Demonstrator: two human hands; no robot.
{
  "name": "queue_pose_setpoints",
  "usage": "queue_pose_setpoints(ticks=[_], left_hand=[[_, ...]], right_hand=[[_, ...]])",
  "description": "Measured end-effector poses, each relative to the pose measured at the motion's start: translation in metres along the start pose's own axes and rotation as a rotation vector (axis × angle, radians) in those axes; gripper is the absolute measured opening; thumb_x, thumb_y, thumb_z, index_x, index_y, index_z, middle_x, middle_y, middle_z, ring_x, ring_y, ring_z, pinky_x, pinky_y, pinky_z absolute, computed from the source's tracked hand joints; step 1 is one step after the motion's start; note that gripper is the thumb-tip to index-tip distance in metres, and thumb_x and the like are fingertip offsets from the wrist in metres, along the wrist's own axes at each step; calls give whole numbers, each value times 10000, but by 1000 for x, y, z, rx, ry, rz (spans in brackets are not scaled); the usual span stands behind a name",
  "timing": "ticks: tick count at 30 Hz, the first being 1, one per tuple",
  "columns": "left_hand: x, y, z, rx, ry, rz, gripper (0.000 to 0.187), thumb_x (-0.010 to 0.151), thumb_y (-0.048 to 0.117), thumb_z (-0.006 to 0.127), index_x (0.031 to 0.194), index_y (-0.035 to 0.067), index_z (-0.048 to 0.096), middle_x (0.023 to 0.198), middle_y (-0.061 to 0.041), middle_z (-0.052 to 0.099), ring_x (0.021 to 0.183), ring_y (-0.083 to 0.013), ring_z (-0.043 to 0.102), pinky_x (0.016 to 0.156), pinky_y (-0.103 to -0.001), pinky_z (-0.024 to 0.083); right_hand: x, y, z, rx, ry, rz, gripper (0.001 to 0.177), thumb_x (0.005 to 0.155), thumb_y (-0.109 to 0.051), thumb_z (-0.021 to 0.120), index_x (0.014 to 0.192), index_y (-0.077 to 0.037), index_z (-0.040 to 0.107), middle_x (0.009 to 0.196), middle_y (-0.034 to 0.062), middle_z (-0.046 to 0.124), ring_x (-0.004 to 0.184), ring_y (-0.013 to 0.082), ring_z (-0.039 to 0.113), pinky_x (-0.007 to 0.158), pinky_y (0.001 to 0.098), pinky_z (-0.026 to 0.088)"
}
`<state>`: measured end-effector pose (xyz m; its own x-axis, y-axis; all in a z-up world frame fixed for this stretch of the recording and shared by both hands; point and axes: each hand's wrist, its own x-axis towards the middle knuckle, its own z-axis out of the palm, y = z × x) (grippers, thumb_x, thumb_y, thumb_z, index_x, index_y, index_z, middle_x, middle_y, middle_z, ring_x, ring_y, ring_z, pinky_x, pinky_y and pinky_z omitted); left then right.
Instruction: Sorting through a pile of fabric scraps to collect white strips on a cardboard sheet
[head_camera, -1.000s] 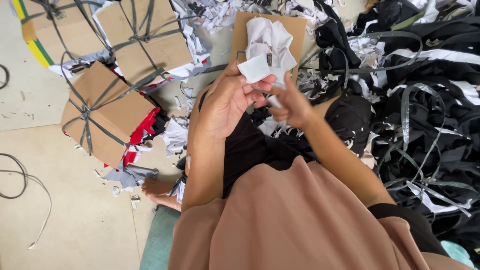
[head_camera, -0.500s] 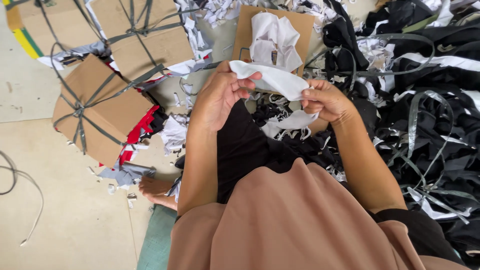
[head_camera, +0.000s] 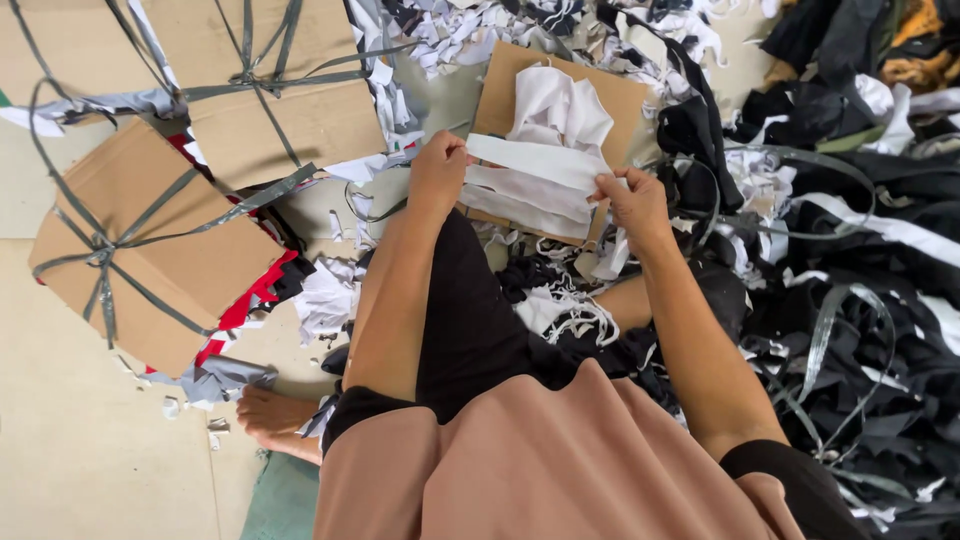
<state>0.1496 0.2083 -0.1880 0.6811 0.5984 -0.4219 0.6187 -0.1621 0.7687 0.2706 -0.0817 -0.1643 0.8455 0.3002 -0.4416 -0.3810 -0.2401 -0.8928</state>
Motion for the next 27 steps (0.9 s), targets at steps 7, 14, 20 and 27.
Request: queue_pose_setpoints(ticks=[7,14,20,27], left_hand=[[19,-8,8,122,34,-76,216,965,212,500,1052,140,685,938,-98,746,885,-262,736,748,-375,589],[14,-18,13,217,15,-62,188,967,225,529,1044,125,668,1003,-131,728,998,-337,712,842,-445,572],[-29,25,3,104,-122,14,275,969,280,518,1158,156,674,1147,-148,708,1120,-368,668,965,-477,524],[-138,81,33,-470,-602,251,491,964,294,654,1382,44,599,1366,-303,600,1224,-422,604,1037,-508,504]], right_hand=[[17,21,5,-172,6,-2,179,918,-190,779,1055,-87,724,723,62,714,443,-22,427,377,132,339],[6,3,5,-536,60,-31,355,957,-387,766,1235,-177,698,949,111,719,857,216,653,754,338,507],[-35,-60,-1,-318,84,99,419,1021,-403,440,1380,-215,546,953,92,688,813,221,544,700,339,385],[-97,-98,1,496,-253,-15,529,879,9,398,1382,-91,530,974,108,660,733,85,461,630,197,384]])
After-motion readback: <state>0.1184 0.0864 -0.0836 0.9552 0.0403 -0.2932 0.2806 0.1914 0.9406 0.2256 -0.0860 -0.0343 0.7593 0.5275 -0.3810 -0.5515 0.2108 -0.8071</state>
